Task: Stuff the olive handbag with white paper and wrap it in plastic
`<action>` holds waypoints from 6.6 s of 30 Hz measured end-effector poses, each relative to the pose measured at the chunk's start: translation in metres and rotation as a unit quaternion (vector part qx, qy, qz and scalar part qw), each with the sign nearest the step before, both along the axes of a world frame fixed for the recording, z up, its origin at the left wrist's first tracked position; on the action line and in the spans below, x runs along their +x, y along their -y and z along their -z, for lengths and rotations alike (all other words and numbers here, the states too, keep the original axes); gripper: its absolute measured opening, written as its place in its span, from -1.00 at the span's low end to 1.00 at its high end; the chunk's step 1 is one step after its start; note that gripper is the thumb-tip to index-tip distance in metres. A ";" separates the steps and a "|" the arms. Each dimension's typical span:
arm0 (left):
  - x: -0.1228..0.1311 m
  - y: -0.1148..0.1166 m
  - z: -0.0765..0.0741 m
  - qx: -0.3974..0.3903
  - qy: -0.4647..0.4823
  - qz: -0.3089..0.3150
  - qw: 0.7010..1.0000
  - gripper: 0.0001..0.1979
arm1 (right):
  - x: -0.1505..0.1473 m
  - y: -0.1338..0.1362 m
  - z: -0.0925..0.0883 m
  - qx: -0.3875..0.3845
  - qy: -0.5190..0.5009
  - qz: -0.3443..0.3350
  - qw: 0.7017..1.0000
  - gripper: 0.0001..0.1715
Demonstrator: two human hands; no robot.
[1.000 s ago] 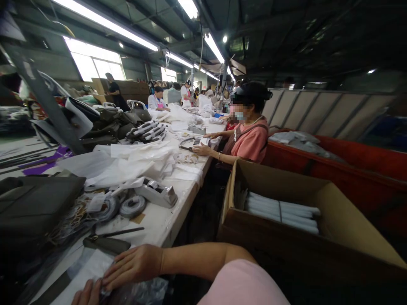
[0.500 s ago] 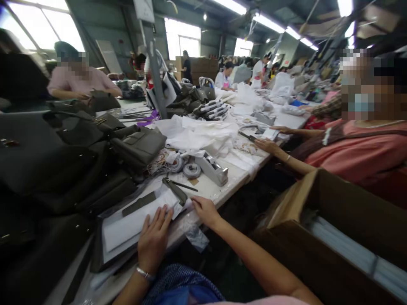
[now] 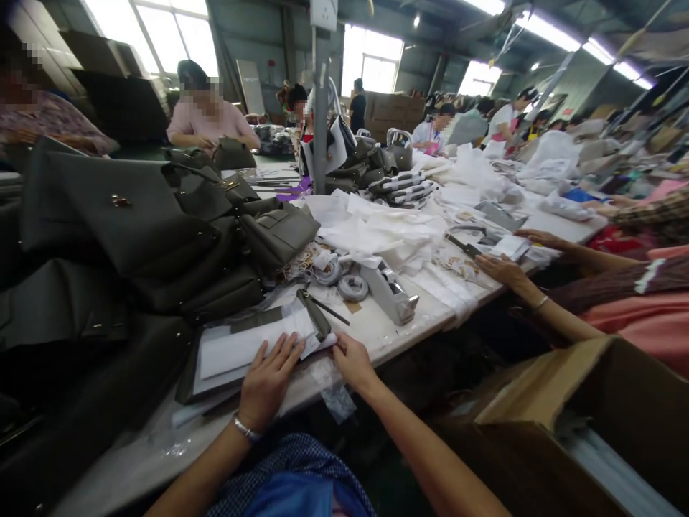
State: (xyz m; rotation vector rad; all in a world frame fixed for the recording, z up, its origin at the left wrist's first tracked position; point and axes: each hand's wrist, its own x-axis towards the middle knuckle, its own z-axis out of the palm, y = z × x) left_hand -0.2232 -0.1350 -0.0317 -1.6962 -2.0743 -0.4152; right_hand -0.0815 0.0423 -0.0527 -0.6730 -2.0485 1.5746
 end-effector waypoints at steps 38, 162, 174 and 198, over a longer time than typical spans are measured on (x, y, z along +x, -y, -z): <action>0.007 -0.005 0.006 0.024 0.045 -0.015 0.999 -0.54 | 0.084 0.058 -0.050 0.477 -0.035 -0.159 0.864 -0.60; 0.017 -0.017 0.001 0.071 0.130 -0.054 0.988 -0.67 | 0.078 -0.001 -0.017 0.533 0.013 -0.136 0.835 -0.35; 0.016 -0.018 0.005 0.058 0.111 -0.065 0.990 -0.65 | 0.054 0.036 -0.028 0.462 -0.095 -0.123 0.873 -0.64; 0.017 -0.021 0.012 0.105 0.097 -0.075 0.987 -0.77 | -0.067 -0.022 -0.103 0.400 0.061 -0.149 0.902 -0.87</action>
